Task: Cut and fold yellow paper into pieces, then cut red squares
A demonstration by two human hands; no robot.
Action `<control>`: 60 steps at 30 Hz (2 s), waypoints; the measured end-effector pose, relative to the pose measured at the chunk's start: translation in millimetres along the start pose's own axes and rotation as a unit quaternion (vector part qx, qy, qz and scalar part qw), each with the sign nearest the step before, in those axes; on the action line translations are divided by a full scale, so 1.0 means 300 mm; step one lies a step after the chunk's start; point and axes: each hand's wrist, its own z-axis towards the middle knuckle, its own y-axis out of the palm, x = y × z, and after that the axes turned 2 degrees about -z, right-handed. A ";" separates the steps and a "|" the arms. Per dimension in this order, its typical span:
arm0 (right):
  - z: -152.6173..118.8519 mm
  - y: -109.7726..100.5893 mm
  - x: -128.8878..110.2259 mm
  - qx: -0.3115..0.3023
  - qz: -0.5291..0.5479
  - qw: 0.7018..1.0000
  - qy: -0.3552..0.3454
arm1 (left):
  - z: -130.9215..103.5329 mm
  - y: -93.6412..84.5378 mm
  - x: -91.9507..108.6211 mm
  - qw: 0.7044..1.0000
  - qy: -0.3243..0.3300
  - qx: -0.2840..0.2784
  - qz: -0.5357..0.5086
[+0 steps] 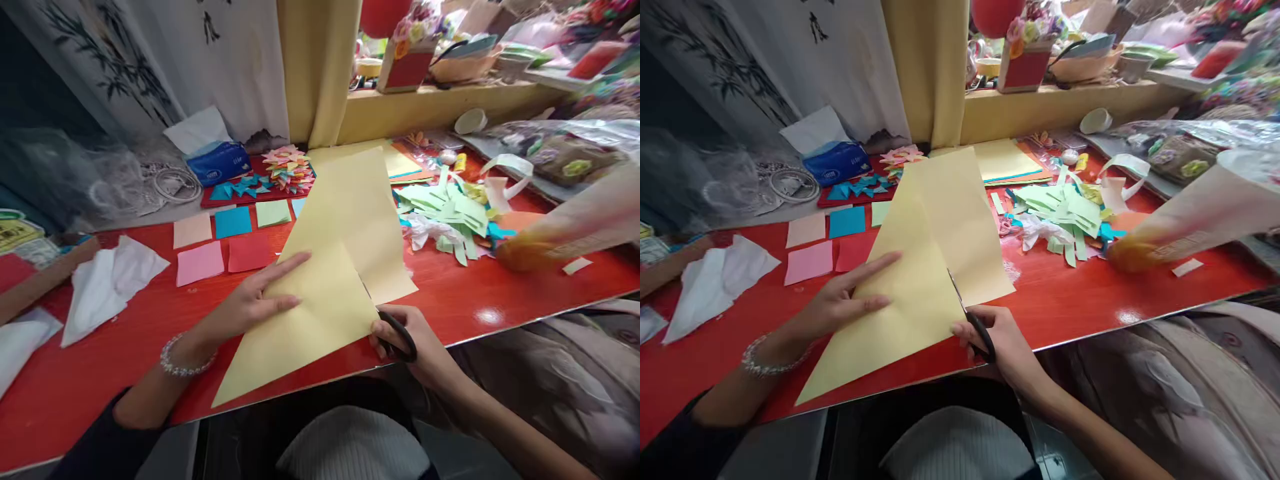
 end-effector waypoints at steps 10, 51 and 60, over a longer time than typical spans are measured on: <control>-0.007 -0.019 0.011 -0.026 0.010 1.000 -0.003 | -0.005 0.006 0.008 1.000 0.000 -0.017 -0.018; -0.001 0.002 -0.031 -0.012 0.014 1.000 -0.006 | -0.005 0.028 0.020 0.993 -0.050 -0.071 -0.083; 0.000 0.004 -0.023 -0.018 0.034 0.999 -0.007 | -0.005 0.036 0.021 0.985 -0.065 -0.091 -0.131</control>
